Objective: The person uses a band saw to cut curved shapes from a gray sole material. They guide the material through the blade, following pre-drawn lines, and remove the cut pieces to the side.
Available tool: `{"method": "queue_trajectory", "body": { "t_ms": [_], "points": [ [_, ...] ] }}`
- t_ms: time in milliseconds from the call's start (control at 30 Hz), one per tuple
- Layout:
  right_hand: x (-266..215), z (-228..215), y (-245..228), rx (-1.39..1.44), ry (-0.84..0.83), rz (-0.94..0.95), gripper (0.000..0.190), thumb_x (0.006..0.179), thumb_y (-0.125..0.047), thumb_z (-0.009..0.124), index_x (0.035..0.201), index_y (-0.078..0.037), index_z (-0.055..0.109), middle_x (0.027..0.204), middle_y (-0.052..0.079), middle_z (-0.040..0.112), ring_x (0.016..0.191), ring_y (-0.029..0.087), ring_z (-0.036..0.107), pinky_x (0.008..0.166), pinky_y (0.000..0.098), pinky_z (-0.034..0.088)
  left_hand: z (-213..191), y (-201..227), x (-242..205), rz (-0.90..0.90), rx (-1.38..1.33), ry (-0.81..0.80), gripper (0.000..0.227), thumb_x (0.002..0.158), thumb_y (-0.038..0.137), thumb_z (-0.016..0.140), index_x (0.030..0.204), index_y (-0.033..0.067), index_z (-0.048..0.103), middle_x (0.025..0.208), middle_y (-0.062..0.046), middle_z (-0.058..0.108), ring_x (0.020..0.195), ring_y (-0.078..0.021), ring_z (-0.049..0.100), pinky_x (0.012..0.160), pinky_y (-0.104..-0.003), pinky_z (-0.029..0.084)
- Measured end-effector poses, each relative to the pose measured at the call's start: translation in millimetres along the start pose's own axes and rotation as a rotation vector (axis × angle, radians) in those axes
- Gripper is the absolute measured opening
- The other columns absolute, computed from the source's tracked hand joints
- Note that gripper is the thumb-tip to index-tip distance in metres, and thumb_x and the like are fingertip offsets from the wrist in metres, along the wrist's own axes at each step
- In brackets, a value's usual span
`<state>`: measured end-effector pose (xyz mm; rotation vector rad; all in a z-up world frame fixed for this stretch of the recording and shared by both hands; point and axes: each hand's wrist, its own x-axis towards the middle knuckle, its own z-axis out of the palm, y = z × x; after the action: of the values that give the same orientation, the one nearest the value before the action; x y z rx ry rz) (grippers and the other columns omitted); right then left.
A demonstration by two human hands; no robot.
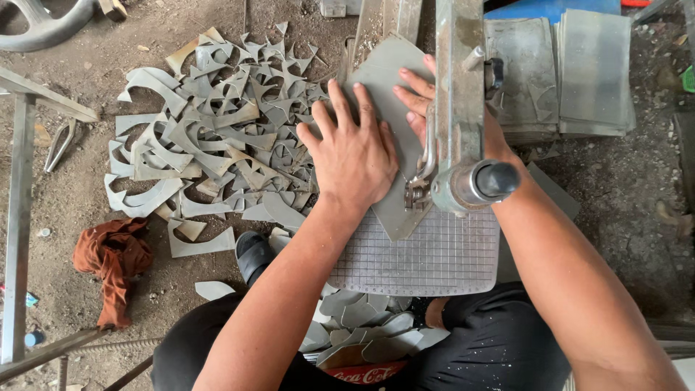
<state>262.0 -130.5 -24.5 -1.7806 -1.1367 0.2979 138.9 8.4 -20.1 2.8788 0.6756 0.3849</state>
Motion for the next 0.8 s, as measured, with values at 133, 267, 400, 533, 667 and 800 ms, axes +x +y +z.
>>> {"method": "queue_trajectory", "body": {
  "t_ms": [133, 267, 400, 533, 667, 800],
  "points": [
    [8.6, -6.0, 7.5, -0.526, 0.002, -0.326, 0.03, 0.104, -0.001, 0.066, 0.133, -0.005, 0.068, 0.147, 0.013, 0.064, 0.153, 0.033, 0.044, 0.128, 0.0465, 0.036, -1.5, 1.5, -0.6, -0.037, 0.011, 0.037, 0.067, 0.099, 0.04, 0.043, 0.152, -0.0009, 0.04, 0.155, -0.032, 0.034, 0.133, -0.0495, 0.038, 0.103, -0.071, 0.028],
    [18.9, -8.4, 9.7, -0.522, -0.077, -0.299, 0.031, 0.103, -0.008, 0.067, 0.133, -0.004, 0.071, 0.148, 0.013, 0.063, 0.152, 0.035, 0.043, 0.126, 0.0526, 0.034, -7.5, 2.5, -4.7, -0.082, 0.039, 0.071, 0.071, 0.098, 0.046, 0.045, 0.152, -0.001, 0.041, 0.154, -0.032, 0.035, 0.133, -0.0505, 0.039, 0.103, -0.069, 0.029],
    [39.6, -4.4, 10.6, -0.536, -0.166, -0.344, 0.036, 0.101, -0.015, 0.067, 0.135, -0.007, 0.071, 0.151, 0.011, 0.061, 0.151, 0.033, 0.044, 0.123, 0.055, 0.033, -16.7, -2.0, -8.0, -0.131, 0.036, 0.007, 0.086, 0.096, 0.057, 0.047, 0.153, -0.0052, 0.036, 0.149, -0.039, 0.034, 0.129, -0.0532, 0.039, 0.102, -0.066, 0.031],
    [52.8, 2.4, 9.1, -0.503, -0.245, -0.393, 0.041, 0.099, -0.018, 0.067, 0.139, -0.009, 0.07, 0.154, 0.009, 0.058, 0.152, 0.031, 0.042, 0.124, 0.0547, 0.031, -28.9, -21.8, -11.2, -0.042, 0.027, -0.118, 0.106, 0.095, 0.072, 0.047, 0.154, -0.0143, 0.029, 0.152, -0.045, 0.027, 0.14, -0.0572, 0.029, 0.11, -0.069, 0.024],
    [62.2, 8.3, 9.9, -0.469, -0.304, -0.439, 0.044, 0.096, -0.017, 0.068, 0.139, -0.009, 0.068, 0.156, 0.01, 0.056, 0.153, 0.031, 0.04, 0.126, 0.0545, 0.028, -45.7, -56.5, -12.2, 0.299, 0.0, -0.286, 0.12, 0.08, 0.085, 0.051, 0.152, -0.0076, 0.027, 0.158, -0.037, 0.018, 0.147, -0.0561, 0.01, 0.108, -0.077, 0.009],
    [73.6, 15.2, 11.3, -0.468, -0.36, -0.483, 0.048, 0.094, -0.019, 0.069, 0.141, -0.008, 0.066, 0.158, 0.013, 0.052, 0.153, 0.033, 0.039, 0.125, 0.0544, 0.027, -55.1, -68.6, -12.3, 0.508, -0.057, -0.38, 0.131, 0.062, 0.094, 0.058, 0.159, 0.0094, 0.032, 0.165, -0.024, 0.02, 0.148, -0.0433, 0.011, 0.11, -0.08, 0.002]
  ]
}}
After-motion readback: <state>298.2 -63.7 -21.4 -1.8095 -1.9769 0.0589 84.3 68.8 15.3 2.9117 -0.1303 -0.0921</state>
